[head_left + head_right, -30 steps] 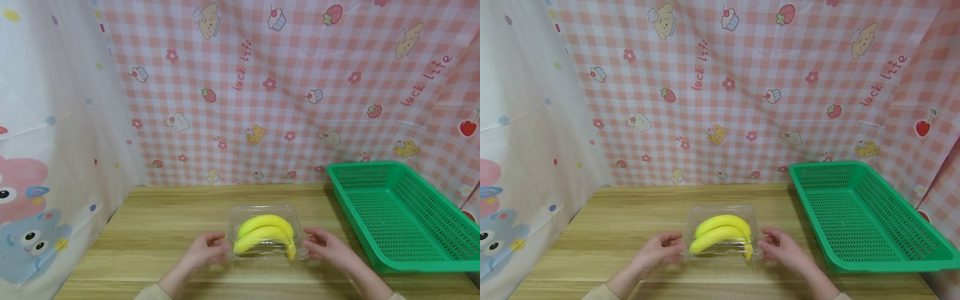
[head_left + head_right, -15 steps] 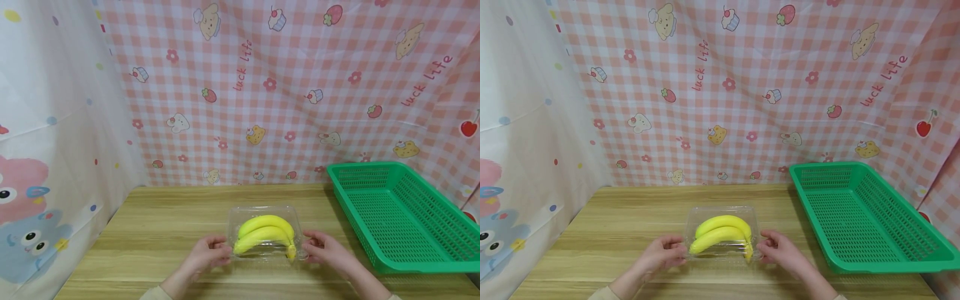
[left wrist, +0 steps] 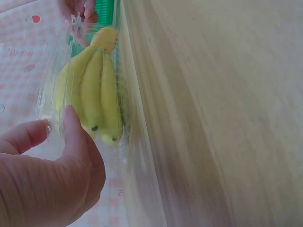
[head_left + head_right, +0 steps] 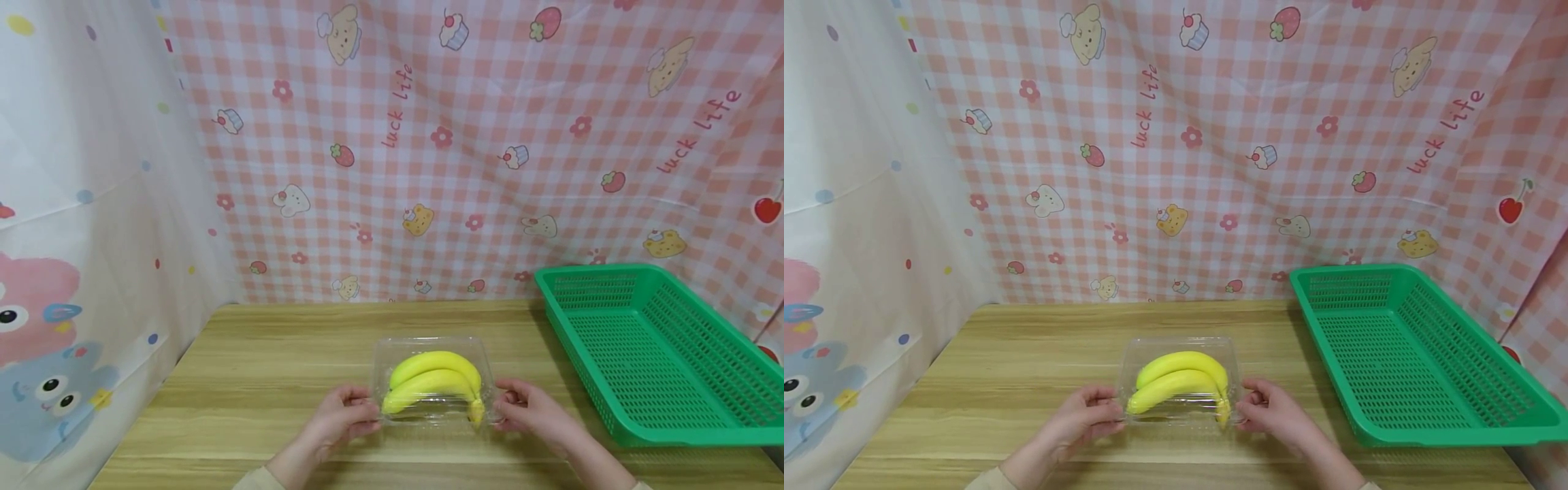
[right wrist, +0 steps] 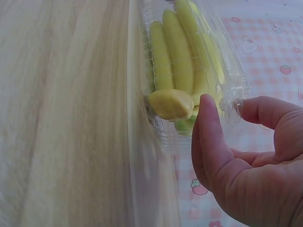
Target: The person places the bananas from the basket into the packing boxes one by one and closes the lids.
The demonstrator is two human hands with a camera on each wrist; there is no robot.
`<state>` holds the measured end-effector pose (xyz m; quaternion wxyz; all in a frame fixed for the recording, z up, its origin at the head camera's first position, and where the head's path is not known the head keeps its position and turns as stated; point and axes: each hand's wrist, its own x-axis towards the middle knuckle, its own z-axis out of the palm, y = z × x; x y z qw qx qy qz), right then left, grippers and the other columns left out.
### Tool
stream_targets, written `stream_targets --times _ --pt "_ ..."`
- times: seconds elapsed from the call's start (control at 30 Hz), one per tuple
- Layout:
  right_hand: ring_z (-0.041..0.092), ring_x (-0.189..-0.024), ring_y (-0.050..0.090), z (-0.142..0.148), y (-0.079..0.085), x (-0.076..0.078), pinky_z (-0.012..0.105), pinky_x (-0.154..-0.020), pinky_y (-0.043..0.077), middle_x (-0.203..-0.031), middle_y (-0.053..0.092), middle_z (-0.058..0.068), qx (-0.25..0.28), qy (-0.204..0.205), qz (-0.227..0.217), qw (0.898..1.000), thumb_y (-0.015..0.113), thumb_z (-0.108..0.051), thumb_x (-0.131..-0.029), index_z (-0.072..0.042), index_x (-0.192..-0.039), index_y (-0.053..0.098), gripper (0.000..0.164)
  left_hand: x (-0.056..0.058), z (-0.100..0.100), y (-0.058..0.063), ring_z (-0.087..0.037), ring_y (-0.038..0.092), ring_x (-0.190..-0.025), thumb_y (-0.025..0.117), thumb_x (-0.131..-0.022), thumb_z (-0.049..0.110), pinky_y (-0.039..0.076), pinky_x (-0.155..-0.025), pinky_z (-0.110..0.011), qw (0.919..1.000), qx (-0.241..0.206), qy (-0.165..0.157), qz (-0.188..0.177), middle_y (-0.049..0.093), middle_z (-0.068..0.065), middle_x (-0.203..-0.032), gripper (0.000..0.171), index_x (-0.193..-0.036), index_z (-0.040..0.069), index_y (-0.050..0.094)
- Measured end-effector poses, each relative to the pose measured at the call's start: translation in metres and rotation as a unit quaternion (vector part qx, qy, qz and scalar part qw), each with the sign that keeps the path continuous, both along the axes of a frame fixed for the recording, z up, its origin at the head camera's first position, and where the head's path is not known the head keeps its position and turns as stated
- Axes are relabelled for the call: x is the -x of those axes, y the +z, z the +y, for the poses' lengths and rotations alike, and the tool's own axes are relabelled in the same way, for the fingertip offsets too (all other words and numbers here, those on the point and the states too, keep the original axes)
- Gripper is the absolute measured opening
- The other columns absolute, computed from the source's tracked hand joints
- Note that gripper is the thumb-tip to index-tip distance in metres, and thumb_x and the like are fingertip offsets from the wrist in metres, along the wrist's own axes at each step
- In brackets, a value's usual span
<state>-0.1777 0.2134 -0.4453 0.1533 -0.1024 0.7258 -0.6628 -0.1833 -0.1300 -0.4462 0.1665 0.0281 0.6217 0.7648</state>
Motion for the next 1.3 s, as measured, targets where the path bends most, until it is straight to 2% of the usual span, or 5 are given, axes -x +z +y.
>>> stream_targets --times 0.7,1.3 --pt "0.021 -0.087 0.056 -0.0046 -0.0005 -0.0018 0.033 -0.082 0.060 -0.096 0.047 0.012 -0.015 -0.024 0.000 1.000 0.062 0.005 -0.088 0.027 -0.136 0.023 0.065 -0.0024 0.0064 -0.0015 -0.017 0.061 -0.075 0.059 -0.081 -0.014 0.060 -0.072 -0.026 0.9996 0.009 0.027 -0.004 0.050 -0.012 -0.093 0.049 -0.123 -0.019 0.035" --pt "0.021 -0.088 0.054 -0.0041 -0.0019 0.0008 0.031 -0.080 0.060 -0.098 0.045 0.014 -0.018 -0.025 0.000 1.000 0.060 0.010 -0.087 0.025 -0.137 0.026 0.062 -0.0008 0.0098 0.0008 -0.017 0.059 -0.073 0.058 -0.080 -0.019 0.061 -0.072 -0.027 0.9988 0.021 0.042 -0.014 0.047 -0.014 -0.095 0.045 -0.120 -0.016 0.039"
